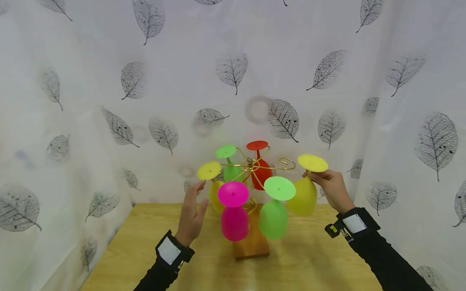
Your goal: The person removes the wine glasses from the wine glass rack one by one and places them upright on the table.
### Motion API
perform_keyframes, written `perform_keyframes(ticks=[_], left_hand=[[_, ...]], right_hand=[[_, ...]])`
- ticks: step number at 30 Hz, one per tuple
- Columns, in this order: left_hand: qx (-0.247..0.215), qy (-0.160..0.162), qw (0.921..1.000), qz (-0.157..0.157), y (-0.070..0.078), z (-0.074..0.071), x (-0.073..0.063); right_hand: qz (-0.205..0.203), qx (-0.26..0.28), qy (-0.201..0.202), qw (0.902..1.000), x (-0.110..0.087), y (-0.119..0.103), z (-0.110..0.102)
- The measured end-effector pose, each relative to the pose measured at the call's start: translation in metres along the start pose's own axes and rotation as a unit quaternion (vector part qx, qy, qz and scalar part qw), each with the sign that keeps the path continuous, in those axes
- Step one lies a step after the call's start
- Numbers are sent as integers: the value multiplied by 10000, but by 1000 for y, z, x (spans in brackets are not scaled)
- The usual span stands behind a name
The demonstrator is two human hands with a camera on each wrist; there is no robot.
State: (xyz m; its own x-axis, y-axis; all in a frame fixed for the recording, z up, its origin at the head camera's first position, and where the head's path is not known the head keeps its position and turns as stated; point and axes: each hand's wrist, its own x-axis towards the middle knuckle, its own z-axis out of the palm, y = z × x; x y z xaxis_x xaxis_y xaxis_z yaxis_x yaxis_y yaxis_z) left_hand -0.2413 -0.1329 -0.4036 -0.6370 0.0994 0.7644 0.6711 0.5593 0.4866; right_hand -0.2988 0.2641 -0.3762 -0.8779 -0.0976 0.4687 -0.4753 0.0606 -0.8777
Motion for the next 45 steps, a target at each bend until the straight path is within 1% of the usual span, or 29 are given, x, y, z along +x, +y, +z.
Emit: perform_keyframes(ticks=[3,7,11,14,19,22,23,24,27,30,34,36,39,40,45], left_hand=[[-105,-25,9998,-138,-3,0,-4],[-110,-79,9998,-149,-3,-1,-8],[-52,-54,9999,-107,-2,-3,-10],[-16,-17,10000,-76,-2,-4,-10],[-59,-62,9999,-108,-1,-4,-11],[-46,-129,9999,-77,0,-4,-12],[-58,-142,9999,-52,0,-3,-12],[-49,-157,9999,-31,0,-3,-13],[-14,-196,9998,32,1,-2,-15],[42,-262,9996,137,4,-2,-18],[179,-320,9986,386,9,-1,-20],[233,-343,9978,514,13,-1,-20],[352,-302,9957,805,19,1,-20],[415,-271,9947,898,22,2,-20],[856,-33,9868,1377,33,9,-22]], right_hand=[[-24,18,-87,10000,-10,-4,2],[-125,36,-132,9998,-23,-13,4],[-246,-328,-168,9990,-36,-26,5],[-226,-544,-259,9979,-45,-36,8],[7,-372,-396,9985,-53,-49,17],[112,-504,-487,9975,-57,-54,23],[80,-618,-524,9967,-58,-54,25],[39,-609,-587,9964,-60,-54,27],[-122,-456,-802,9957,-65,-55,33],[-264,-107,-1028,9943,-68,-55,42],[-377,182,-1305,9906,-70,-58,55],[-346,273,-1421,9889,-70,-59,62],[-280,452,-1557,9864,-71,-60,72],[-250,421,-1561,9865,-71,-60,75],[-104,500,-1752,9832,-75,-60,95]])
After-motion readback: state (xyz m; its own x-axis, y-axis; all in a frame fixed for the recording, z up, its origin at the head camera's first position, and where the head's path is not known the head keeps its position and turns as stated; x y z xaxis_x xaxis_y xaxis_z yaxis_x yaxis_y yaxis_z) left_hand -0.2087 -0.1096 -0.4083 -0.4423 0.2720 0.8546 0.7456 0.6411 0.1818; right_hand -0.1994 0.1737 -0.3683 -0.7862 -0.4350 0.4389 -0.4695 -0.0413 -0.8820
